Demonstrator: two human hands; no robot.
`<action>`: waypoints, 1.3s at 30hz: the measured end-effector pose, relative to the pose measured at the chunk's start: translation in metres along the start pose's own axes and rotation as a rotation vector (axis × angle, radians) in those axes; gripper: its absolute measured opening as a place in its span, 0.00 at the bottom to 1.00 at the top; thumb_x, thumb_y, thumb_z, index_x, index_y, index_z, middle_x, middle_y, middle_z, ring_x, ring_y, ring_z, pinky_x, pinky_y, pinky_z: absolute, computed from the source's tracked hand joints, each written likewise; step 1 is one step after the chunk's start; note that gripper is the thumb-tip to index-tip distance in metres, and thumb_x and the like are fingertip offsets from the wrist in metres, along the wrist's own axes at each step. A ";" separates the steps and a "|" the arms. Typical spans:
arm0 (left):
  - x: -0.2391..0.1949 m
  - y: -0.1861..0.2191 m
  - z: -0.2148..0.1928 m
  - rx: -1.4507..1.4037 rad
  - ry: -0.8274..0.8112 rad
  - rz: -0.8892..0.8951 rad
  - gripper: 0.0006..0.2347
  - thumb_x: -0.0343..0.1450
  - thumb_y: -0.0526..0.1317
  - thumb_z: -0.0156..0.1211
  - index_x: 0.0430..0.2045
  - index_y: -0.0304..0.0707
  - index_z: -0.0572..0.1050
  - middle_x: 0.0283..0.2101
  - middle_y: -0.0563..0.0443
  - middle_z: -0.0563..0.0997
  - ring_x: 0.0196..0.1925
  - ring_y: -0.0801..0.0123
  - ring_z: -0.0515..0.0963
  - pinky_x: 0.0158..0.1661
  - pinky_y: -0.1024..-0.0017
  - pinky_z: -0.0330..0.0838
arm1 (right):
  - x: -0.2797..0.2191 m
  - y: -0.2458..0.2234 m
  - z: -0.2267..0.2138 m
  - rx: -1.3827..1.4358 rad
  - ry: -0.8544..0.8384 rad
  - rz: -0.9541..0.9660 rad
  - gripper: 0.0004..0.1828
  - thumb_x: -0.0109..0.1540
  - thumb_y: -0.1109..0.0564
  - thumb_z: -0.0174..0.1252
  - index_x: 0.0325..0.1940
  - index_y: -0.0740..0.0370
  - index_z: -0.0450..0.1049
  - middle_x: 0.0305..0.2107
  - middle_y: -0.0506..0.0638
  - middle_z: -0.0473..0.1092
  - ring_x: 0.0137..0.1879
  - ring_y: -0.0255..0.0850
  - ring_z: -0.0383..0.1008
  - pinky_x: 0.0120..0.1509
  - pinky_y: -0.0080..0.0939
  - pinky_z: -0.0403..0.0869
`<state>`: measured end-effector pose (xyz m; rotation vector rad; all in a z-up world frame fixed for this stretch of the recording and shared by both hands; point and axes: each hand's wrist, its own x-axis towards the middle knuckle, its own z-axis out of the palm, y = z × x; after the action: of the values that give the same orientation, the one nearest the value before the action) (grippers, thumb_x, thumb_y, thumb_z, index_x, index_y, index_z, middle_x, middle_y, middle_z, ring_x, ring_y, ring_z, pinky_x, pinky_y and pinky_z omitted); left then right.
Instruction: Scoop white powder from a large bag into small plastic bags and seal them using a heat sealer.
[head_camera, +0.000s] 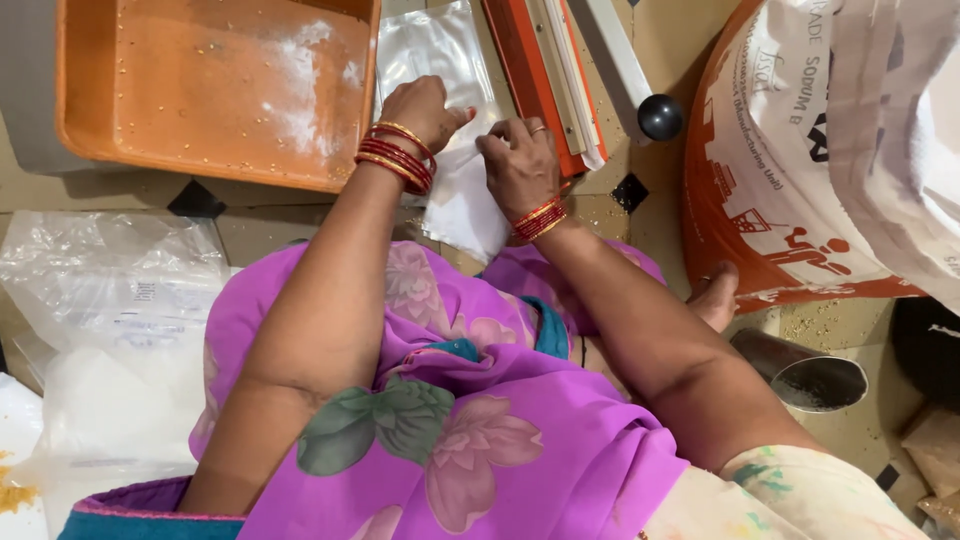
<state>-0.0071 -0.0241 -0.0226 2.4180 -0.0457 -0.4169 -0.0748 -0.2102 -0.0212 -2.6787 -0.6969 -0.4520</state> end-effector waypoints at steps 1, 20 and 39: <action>-0.001 0.003 -0.005 -0.002 -0.101 -0.095 0.17 0.69 0.50 0.71 0.28 0.30 0.81 0.35 0.32 0.82 0.42 0.44 0.82 0.47 0.54 0.75 | 0.003 -0.001 -0.004 0.011 0.065 -0.029 0.07 0.58 0.63 0.64 0.38 0.53 0.80 0.38 0.47 0.73 0.48 0.49 0.71 0.50 0.50 0.70; -0.011 0.018 -0.023 -0.425 -0.104 0.106 0.18 0.62 0.51 0.77 0.15 0.35 0.76 0.20 0.52 0.80 0.25 0.73 0.77 0.30 0.70 0.71 | 0.008 0.056 0.018 1.286 0.073 0.692 0.26 0.62 0.53 0.71 0.60 0.67 0.73 0.46 0.54 0.74 0.53 0.42 0.75 0.61 0.44 0.75; -0.013 0.022 -0.011 -0.321 0.120 0.229 0.09 0.67 0.43 0.70 0.21 0.38 0.80 0.19 0.50 0.79 0.23 0.63 0.80 0.28 0.64 0.72 | 0.018 0.036 -0.010 0.997 0.139 0.637 0.09 0.68 0.55 0.63 0.42 0.65 0.80 0.31 0.43 0.75 0.36 0.27 0.72 0.40 0.29 0.72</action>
<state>-0.0146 -0.0321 0.0034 2.0869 -0.1869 -0.1593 -0.0434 -0.2359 -0.0139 -1.7390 0.0362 -0.0631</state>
